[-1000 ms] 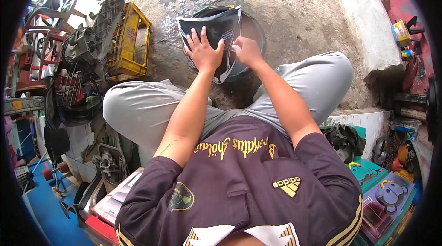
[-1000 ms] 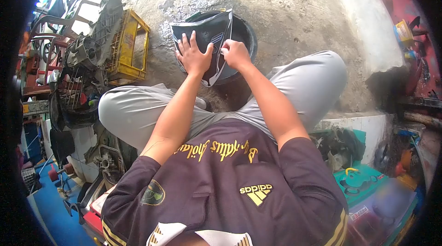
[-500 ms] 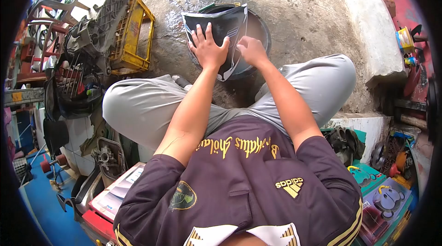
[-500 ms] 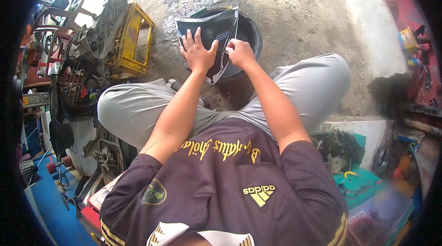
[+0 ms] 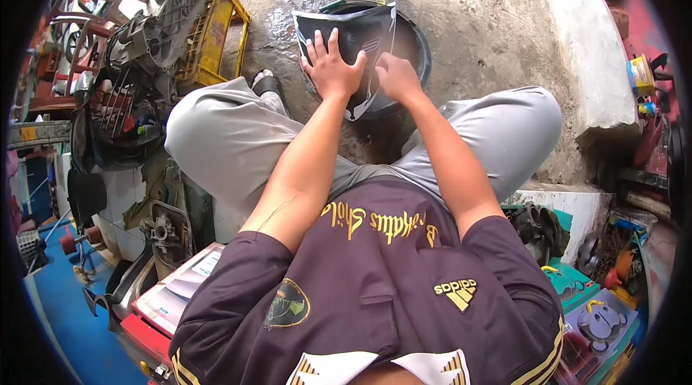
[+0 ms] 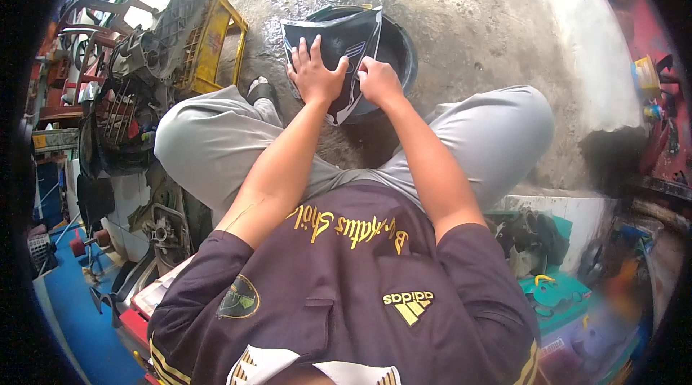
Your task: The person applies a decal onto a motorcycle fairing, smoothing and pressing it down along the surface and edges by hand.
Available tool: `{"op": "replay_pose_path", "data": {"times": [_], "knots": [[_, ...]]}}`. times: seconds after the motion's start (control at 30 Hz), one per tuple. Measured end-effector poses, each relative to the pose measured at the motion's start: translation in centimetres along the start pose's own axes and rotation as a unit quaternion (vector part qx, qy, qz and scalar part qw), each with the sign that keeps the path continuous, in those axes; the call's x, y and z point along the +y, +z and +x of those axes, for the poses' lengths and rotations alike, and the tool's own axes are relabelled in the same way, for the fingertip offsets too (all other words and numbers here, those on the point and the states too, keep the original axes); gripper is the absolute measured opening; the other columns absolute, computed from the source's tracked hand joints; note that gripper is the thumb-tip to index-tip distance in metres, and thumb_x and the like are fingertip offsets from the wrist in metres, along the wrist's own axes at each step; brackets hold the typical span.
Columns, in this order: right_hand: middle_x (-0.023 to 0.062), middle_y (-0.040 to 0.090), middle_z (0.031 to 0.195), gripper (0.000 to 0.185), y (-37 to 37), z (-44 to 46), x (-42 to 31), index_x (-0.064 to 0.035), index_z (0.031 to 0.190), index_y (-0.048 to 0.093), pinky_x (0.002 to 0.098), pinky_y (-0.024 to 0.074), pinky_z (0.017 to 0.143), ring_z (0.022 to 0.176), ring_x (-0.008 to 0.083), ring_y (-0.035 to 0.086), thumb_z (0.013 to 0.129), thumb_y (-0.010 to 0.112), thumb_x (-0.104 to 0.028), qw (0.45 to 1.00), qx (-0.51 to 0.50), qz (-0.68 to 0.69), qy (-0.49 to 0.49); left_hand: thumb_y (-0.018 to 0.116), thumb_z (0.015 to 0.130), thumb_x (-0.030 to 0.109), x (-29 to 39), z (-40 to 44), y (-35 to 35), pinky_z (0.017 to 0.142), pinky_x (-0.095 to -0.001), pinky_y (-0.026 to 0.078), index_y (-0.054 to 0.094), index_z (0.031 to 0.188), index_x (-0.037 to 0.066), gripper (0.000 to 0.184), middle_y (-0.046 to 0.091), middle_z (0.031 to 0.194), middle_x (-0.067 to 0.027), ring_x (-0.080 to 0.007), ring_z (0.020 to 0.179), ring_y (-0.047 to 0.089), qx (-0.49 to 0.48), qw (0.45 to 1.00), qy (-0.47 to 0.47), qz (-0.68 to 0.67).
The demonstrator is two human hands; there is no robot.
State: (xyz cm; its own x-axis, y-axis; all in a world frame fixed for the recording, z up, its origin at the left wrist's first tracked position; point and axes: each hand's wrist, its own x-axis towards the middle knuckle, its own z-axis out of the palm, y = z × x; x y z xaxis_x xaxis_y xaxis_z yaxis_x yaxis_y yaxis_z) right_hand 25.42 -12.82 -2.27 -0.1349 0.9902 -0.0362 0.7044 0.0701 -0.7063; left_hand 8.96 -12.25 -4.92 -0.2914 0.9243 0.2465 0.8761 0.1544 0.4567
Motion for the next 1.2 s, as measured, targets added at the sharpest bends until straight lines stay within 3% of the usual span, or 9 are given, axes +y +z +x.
{"op": "replay_pose_path", "data": {"times": [0.27,0.53,0.77,1.0,1.07,1.2], "knots": [[0.0249,0.076,0.094,0.019,-0.1,-0.2,-0.7,-0.0036,0.105,0.071,0.0536,0.0577,0.088,0.096,0.0443,0.074,0.096,0.069,-0.020,1.000,-0.007,-0.022,-0.007,0.074,0.083,0.061,-0.2,0.1,0.0,0.130,-0.0602,0.017,0.046,0.160,0.024,0.091,0.036,0.171,-0.0159,-0.0376,0.160,0.028,0.004,1.000,0.001,-0.003],[0.0227,0.073,0.115,0.022,-0.1,-1.5,-0.3,-0.0043,0.113,0.073,0.0515,0.0580,0.095,0.107,0.0445,0.071,0.096,0.069,-0.016,0.992,-0.033,-0.105,-0.056,0.074,0.083,0.062,0.0,0.1,0.0,0.130,-0.0601,0.017,0.046,0.160,0.023,0.091,0.036,0.171,-0.0159,-0.0374,0.160,0.028,-0.005,1.000,-0.003,0.008],[0.0223,0.074,0.109,0.020,0.0,-0.9,0.3,-0.0032,0.112,0.074,0.0523,0.0573,0.093,0.106,0.0442,0.071,0.095,0.071,-0.015,0.996,0.022,-0.035,-0.077,0.075,0.083,0.061,-0.1,0.1,0.0,0.130,-0.0604,0.017,0.045,0.160,0.023,0.092,0.036,0.171,-0.0162,-0.0375,0.160,0.028,0.001,1.000,0.002,-0.002],[0.0217,0.071,0.099,0.019,0.0,-2.5,-0.8,-0.0005,0.101,0.072,0.0516,0.0576,0.088,0.098,0.0431,0.071,0.094,0.074,-0.019,0.980,-0.021,-0.135,-0.142,0.075,0.082,0.061,-0.2,0.1,-0.1,0.130,-0.0608,0.017,0.046,0.160,0.023,0.091,0.036,0.171,-0.0166,-0.0387,0.160,0.028,-0.001,1.000,0.001,-0.005],[0.0213,0.070,0.098,0.018,0.7,-1.7,0.0,-0.0003,0.097,0.072,0.0514,0.0577,0.087,0.096,0.0426,0.071,0.095,0.073,-0.018,0.974,0.016,-0.143,-0.177,0.075,0.083,0.061,-0.3,0.1,0.0,0.129,-0.0609,0.017,0.047,0.160,0.023,0.091,0.036,0.171,-0.0169,-0.0392,0.160,0.028,0.002,1.000,0.003,-0.005],[0.0216,0.070,0.099,0.015,0.5,-0.3,1.1,-0.0008,0.098,0.072,0.0518,0.0576,0.087,0.097,0.0429,0.070,0.095,0.073,-0.016,0.982,0.058,-0.102,-0.148,0.074,0.084,0.061,-0.4,0.1,0.0,0.129,-0.0616,0.017,0.046,0.160,0.023,0.090,0.036,0.171,-0.0177,-0.0399,0.160,0.028,0.001,1.000,0.009,-0.013]]}}
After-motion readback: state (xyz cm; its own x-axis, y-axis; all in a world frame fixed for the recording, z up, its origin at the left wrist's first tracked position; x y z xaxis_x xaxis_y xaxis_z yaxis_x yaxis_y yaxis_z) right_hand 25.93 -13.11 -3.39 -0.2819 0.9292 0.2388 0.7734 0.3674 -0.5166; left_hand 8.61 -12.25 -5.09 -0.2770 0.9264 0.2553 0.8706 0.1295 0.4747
